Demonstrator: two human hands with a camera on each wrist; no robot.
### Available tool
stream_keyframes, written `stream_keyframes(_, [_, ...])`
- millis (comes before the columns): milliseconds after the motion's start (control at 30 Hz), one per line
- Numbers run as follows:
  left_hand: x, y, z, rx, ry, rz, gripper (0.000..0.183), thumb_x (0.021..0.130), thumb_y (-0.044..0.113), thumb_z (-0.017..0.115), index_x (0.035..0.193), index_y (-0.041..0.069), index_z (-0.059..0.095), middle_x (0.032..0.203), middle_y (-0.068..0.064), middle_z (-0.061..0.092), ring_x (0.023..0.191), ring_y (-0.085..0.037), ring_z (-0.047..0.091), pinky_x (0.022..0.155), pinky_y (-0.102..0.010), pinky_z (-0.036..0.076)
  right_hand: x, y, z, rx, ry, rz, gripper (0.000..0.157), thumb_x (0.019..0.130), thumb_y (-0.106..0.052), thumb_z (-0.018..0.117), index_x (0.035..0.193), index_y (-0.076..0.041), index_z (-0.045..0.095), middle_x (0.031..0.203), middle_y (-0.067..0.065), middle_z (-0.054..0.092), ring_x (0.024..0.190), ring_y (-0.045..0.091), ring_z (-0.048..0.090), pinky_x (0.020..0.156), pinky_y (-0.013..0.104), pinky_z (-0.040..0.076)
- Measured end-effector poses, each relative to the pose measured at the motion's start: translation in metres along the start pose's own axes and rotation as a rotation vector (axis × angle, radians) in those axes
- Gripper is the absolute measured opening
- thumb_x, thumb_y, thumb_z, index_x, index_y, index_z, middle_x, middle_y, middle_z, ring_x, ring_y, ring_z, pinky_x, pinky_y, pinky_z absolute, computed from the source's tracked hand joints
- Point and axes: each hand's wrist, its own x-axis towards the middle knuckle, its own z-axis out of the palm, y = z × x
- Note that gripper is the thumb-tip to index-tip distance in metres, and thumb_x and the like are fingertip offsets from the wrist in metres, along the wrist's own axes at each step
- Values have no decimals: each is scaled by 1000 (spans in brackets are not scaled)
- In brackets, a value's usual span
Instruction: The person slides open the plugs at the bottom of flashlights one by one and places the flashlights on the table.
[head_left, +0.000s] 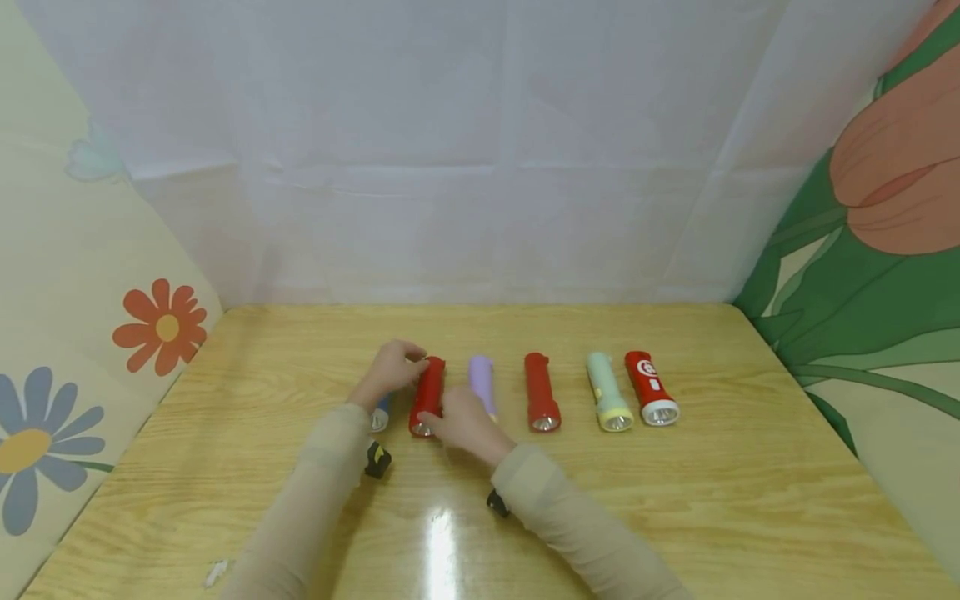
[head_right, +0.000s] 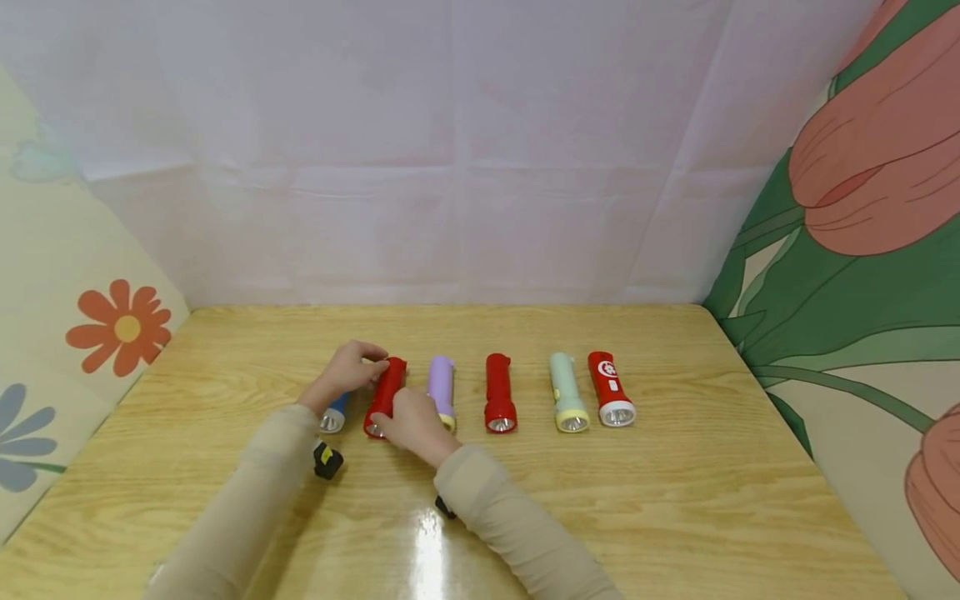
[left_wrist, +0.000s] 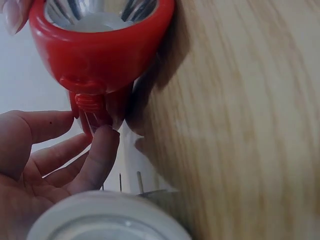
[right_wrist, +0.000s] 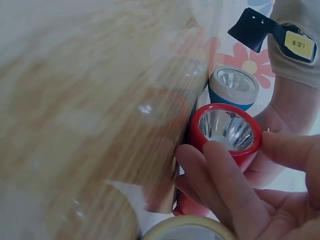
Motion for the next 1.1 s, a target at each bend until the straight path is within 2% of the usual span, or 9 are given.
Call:
stream_keyframes(167, [1,0,1,-8,-19,-23,31,89,8,56,114,-10,57,112,-25,59,74,-23,66,81,-37,51,1,1,1,-9,-7,15,29,88,-20,61,64,-8,53,49,-4,42,42,8,38,38,19,32])
stream_keyframes(300, [2,0,1,0,-18,-12,30,89,9,56,112,-10,58,111,-25,60,69,-21,66,77,-35,52,3,1,1,-23,-5,15,28,88,-20,61,65,-7,53,51,-3,42,44,8,38,40,19,32])
stream_keyframes(533, [0,0,1,5,-10,-2,28,88,8,57,109,-10,60,108,-24,62,67,-20,65,68,-30,53,3,-1,1,-28,-4,4,28,88,-19,61,64,-6,53,51,-3,42,44,9,38,40,19,32])
stream_keyframes(800, [-1,1,0,-79,-40,-62,28,88,8,58,110,-10,57,107,-23,60,62,-16,62,62,-27,53,1,-2,0,-14,-3,11,25,86,-18,65,67,-4,55,52,-2,43,46,9,38,41,19,32])
stream_keyframes(1100, [-3,2,-2,-143,-30,-64,25,88,6,57,107,-10,55,100,-27,60,61,-18,62,59,-30,54,1,0,1,40,3,27,20,84,-15,66,70,-3,58,53,-3,44,47,8,38,41,18,32])
